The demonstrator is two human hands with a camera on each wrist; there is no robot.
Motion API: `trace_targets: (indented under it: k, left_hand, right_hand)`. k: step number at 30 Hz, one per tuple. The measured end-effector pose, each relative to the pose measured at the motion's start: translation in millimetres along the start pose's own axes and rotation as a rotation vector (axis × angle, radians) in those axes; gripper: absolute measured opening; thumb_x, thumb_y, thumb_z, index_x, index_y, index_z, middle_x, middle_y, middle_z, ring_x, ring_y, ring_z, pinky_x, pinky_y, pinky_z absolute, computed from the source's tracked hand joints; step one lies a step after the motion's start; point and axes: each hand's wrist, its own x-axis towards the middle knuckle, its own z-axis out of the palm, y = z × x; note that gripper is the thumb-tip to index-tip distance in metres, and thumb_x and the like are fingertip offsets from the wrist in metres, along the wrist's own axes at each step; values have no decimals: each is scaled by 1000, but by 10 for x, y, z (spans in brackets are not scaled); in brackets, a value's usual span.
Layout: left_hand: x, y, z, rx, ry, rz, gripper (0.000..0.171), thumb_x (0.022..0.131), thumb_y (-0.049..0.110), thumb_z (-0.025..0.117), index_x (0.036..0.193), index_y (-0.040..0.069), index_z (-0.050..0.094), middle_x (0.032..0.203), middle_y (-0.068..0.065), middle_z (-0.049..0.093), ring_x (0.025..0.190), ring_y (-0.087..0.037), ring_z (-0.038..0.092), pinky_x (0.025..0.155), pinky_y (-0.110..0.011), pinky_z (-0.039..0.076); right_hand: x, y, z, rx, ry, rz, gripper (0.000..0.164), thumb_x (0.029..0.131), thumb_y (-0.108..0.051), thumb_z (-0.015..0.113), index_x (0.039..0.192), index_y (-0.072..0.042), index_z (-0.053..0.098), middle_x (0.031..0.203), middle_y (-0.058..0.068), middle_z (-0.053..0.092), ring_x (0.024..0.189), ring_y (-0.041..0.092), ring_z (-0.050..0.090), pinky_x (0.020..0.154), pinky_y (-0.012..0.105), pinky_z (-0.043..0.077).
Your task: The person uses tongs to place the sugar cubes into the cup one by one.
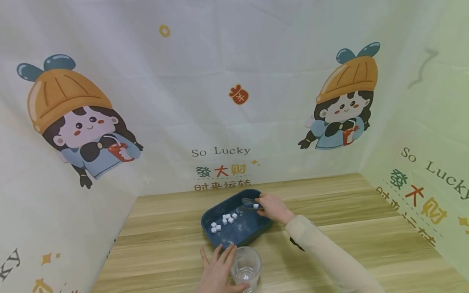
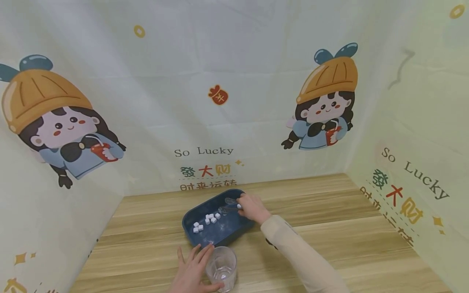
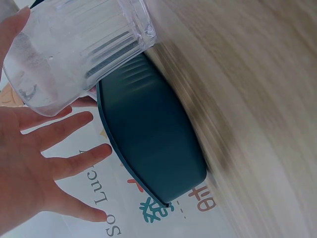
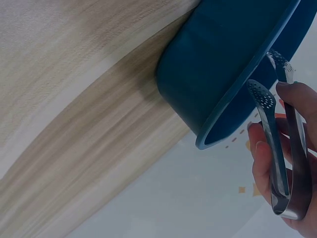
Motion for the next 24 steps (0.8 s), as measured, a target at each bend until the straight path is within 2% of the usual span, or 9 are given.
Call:
trace_targets:
  k: [9, 24]
  left_hand:
    - [2, 6, -18, 1, -6, 0, 91, 65, 71, 57, 130, 9, 44, 131, -7, 48, 117, -39, 44, 85, -76, 17]
    - [1, 3, -25, 3, -14, -6, 92, 64, 73, 55, 131, 10, 44, 131, -7, 48, 116, -39, 44, 86, -76, 17]
  right_hand:
    - [65, -31, -38, 25, -85, 57, 22, 78, -24, 68, 94, -9, 66, 81, 5, 59, 64, 18, 56, 47, 31, 41]
    - [122, -73, -25, -4, -88, 49, 25, 75, -23, 70, 94, -7, 69, 83, 5, 63, 70, 21, 59, 53, 35, 47]
